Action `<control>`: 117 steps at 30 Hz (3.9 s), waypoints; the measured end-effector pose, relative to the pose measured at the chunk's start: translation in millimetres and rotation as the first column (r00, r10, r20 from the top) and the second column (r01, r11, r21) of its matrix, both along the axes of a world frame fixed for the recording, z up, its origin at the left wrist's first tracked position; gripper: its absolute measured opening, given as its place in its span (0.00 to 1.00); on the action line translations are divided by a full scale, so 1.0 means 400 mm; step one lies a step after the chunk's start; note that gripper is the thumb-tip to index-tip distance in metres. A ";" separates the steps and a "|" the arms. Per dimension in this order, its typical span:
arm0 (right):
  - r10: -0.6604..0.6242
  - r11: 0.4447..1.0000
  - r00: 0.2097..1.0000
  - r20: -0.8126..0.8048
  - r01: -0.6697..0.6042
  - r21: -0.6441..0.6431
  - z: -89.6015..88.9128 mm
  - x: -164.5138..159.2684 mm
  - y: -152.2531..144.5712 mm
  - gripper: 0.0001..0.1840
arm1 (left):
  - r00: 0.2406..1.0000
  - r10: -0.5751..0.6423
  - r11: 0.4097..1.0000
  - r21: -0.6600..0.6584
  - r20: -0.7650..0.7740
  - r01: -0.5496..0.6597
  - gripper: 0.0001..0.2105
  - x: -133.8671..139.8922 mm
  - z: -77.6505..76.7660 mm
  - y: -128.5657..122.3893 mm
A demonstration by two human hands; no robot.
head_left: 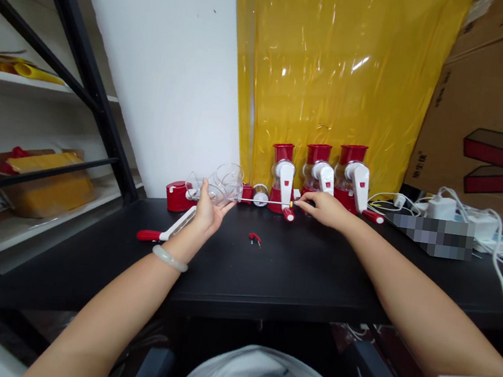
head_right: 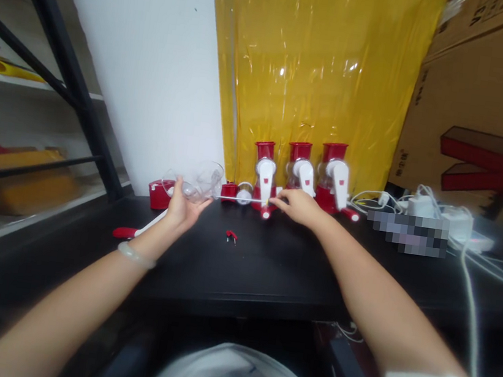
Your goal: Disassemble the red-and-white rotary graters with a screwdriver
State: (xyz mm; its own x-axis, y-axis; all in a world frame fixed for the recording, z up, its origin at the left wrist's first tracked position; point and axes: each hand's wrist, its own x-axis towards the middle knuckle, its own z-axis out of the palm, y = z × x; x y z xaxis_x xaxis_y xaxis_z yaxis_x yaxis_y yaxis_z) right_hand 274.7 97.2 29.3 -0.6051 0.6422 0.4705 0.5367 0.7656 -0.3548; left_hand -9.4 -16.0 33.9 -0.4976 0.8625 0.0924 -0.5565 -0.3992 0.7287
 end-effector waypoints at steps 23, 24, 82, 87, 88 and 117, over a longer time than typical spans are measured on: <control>0.005 0.994 1.000 0.023 -0.002 -0.106 0.009 -0.002 -0.023 0.30 | 1.000 -0.012 1.000 0.011 -0.001 0.012 0.27 0.002 -0.003 -0.002; -0.005 0.995 0.999 0.033 0.008 -0.102 0.009 -0.003 -0.024 0.30 | 1.000 -0.012 1.000 0.009 -0.007 0.012 0.27 0.002 -0.003 -0.002; -0.093 0.982 0.964 0.250 0.048 0.181 0.016 -0.001 -0.046 0.24 | 1.000 0.006 1.000 -0.017 -0.015 -0.006 0.26 0.009 0.014 -0.008; -0.061 0.989 0.965 0.255 0.023 0.147 0.015 -0.002 -0.040 0.23 | 1.000 0.016 0.999 -0.037 -0.025 -0.016 0.27 0.009 0.014 -0.010; -0.057 0.989 0.967 0.249 0.021 0.145 0.014 -0.002 -0.039 0.22 | 0.999 0.015 0.999 -0.037 -0.028 -0.016 0.27 0.009 0.013 -0.009; 0.050 0.997 0.972 0.229 -0.061 0.043 0.026 0.019 -0.030 0.16 | 0.995 -0.006 0.999 -0.050 -0.101 0.001 0.28 0.015 0.007 -0.010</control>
State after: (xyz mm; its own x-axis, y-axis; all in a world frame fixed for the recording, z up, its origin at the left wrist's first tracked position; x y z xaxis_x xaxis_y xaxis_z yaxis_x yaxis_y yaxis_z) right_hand 282.5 85.0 39.8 -0.7339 0.5841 0.3466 0.5552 0.8099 -0.1893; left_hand -3.3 -20.0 36.7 -0.4846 0.8691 0.0995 -0.4801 -0.3593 0.8002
